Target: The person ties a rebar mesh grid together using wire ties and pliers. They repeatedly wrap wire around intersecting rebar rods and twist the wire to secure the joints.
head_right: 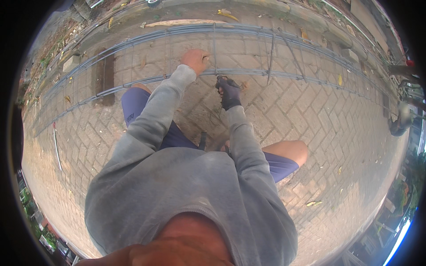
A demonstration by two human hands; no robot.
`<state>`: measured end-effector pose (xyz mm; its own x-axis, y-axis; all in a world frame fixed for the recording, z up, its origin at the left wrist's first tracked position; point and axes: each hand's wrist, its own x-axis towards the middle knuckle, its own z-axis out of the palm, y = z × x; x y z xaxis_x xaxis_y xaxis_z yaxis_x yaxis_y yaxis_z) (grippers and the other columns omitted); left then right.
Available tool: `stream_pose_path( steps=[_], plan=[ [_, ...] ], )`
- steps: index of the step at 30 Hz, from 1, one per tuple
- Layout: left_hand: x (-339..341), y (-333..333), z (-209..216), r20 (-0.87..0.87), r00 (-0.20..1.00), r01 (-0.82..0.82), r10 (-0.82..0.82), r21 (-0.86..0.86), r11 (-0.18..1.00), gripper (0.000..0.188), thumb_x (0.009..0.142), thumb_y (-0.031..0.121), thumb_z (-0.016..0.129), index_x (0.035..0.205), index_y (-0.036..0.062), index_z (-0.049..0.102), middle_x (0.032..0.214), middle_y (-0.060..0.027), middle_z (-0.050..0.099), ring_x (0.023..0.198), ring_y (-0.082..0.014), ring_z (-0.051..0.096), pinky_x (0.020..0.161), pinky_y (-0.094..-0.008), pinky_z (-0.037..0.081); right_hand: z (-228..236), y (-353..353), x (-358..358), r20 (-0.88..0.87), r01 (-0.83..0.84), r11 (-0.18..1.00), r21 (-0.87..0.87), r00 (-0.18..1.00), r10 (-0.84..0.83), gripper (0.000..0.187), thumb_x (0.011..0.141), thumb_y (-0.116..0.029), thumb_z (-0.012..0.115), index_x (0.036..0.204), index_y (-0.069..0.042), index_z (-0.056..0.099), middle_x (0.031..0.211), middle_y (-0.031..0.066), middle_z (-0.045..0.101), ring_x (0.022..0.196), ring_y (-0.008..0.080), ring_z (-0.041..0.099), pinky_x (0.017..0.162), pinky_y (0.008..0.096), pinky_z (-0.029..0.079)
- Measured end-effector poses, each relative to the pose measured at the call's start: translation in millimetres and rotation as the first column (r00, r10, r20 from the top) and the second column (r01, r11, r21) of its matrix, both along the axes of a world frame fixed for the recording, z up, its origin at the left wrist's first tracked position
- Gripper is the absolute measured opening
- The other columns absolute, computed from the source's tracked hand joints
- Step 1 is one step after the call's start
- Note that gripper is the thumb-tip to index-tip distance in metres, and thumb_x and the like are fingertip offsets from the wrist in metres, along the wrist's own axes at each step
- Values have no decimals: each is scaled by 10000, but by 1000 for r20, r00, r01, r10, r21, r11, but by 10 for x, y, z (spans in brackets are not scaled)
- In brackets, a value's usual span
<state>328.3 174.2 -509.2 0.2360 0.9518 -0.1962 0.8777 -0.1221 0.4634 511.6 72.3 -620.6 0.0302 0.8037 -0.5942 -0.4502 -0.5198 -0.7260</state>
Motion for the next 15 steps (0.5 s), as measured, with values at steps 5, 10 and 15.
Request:
stream_pose_path(
  steps=[5, 10, 15],
  plan=[
    [125, -105, -268, 261, 963, -69, 63, 12, 998, 255, 909, 186, 671, 1126, 99, 775, 1002, -189, 751, 967, -415, 696, 879, -508, 535, 51, 39, -90, 83, 32, 999, 35, 996, -35, 186, 947, -215, 757, 1039, -55, 732, 735, 23, 652, 509, 77, 491, 455, 235, 383],
    [74, -176, -143, 363, 932, 39, -4, -89, 995, 250, 925, 167, 677, 1137, 67, 763, 1093, -176, 741, 968, -368, 686, 865, -433, 539, 120, 52, -147, 143, 32, 998, 47, 989, -39, 153, 949, -206, 745, 991, -59, 734, 700, 5, 636, 500, 71, 485, 452, 232, 356],
    [151, -533, -118, 101, 910, 347, -402, 345, 872, 119, 882, 117, 716, 966, 44, 757, 1024, -131, 731, 959, -325, 677, 843, -416, 542, 164, 10, -158, 186, -3, 999, 39, 983, -5, 142, 947, -206, 734, 961, -66, 744, 646, -18, 597, 482, 61, 467, 444, 239, 305]
  ],
)
